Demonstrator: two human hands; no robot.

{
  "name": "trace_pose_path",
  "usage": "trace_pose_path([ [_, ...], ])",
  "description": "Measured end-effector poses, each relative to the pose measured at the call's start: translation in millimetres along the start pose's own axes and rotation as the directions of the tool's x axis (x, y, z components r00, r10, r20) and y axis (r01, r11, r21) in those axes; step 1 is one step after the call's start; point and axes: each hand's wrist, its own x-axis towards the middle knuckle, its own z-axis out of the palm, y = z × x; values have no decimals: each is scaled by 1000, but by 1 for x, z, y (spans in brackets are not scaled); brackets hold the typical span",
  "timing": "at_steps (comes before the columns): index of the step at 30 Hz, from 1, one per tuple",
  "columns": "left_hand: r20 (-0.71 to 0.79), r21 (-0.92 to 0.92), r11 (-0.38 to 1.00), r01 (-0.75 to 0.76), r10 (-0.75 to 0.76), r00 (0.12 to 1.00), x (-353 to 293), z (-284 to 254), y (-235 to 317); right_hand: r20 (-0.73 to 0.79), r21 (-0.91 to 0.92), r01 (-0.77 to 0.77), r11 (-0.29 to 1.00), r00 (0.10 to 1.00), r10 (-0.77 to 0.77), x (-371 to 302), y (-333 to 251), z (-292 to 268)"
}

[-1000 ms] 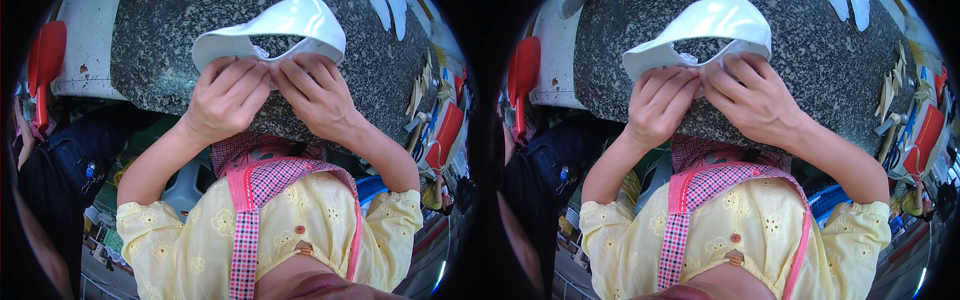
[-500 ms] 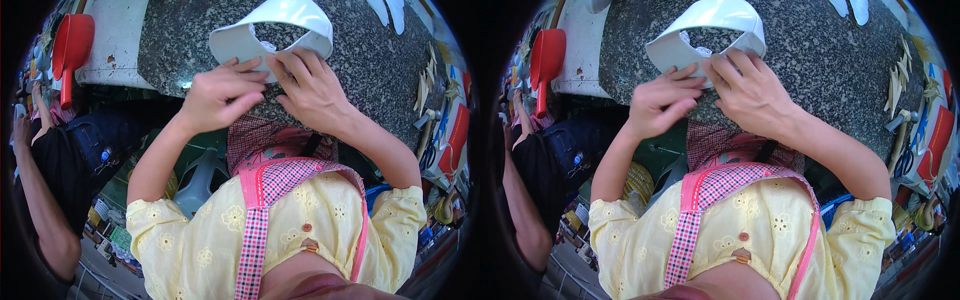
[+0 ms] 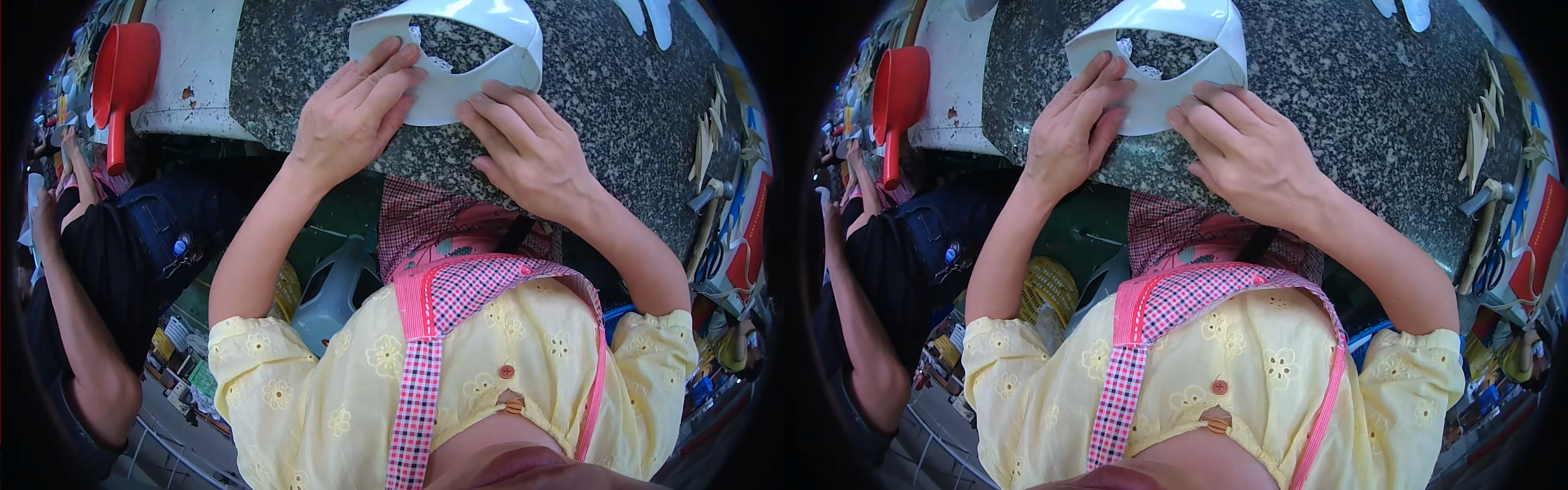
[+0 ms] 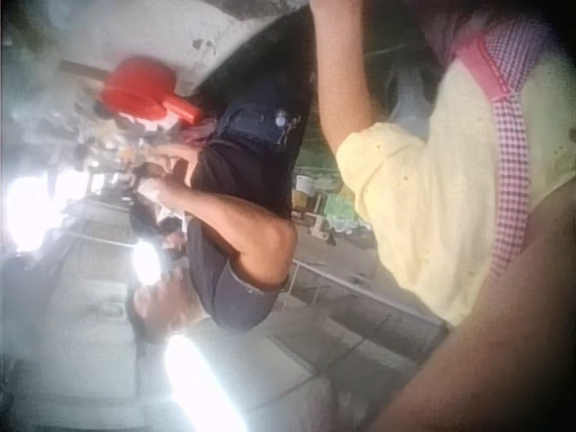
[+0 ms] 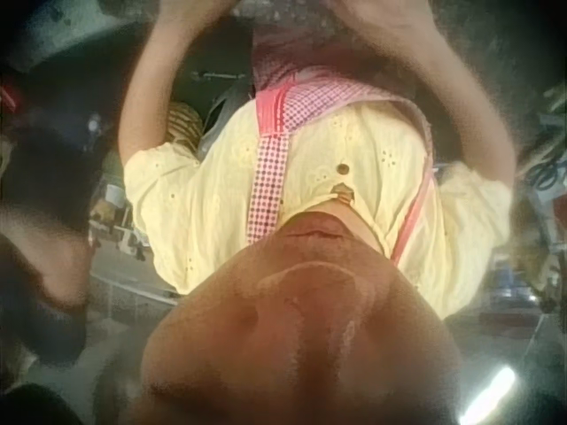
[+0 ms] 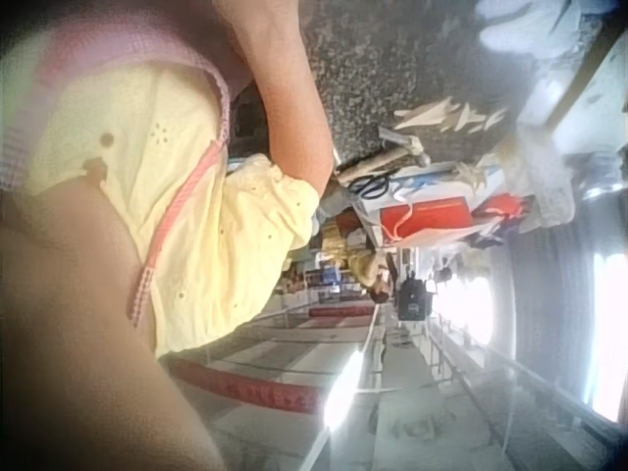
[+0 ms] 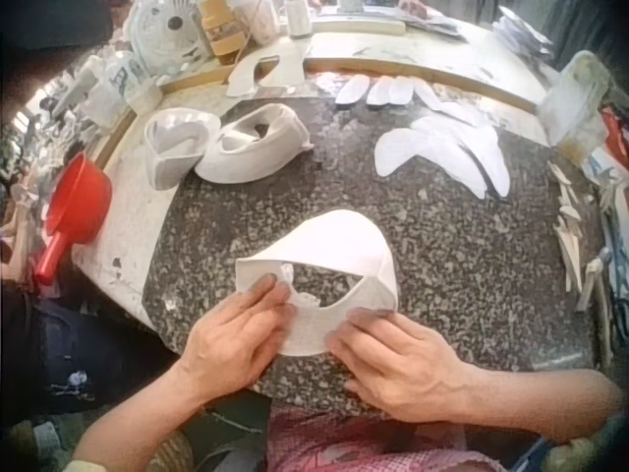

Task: The person shapes shoe upper pieces by hand, dips reinforcement strips into a bowl of liquid, and presses the inner linings and outer shoe components together to assemble shoes.

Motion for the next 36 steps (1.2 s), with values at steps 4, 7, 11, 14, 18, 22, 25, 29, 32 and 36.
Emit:
trace_pose_path([
  [4,-61,-86,995,52,-57,996,-2,-2,-2,-169,-43,80,996,982,-86,4,5,9],
  [7,-145,-470,866,170,-266,953,-5,-12,-11,-81,-94,79,992,993,-87,15,3,4],
  [11,-473,-95,978,187,-210,856,29,-19,-19,-85,-148,155,977,982,-168,22,5,3],
  [14,-4,-313,863,397,-419,908,34,-13,-15,-37,-189,199,962,977,-209,17,5,-3],
  [18,92,-462,703,542,-569,817,31,-6,-19,-127,-195,192,962,967,-219,8,3,-4],
  [22,168,-763,417,494,-611,774,34,-12,1,69,-41,77,996,995,-74,16,6,-17],
  [25,306,-851,139,506,-652,694,33,-17,18,-126,-81,82,993,988,-92,26,4,-27],
  [29,508,-747,146,649,-504,698,22,-32,20,-296,-263,198,944,915,-275,22,16,-48],
  [32,-228,-514,850,117,-267,936,23,-61,16,-318,-333,300,894,857,-406,14,29,-71],
  [36,-287,52,968,-246,251,925,45,-79,38,-232,-56,367,929,900,-370,9,30,-99],
])
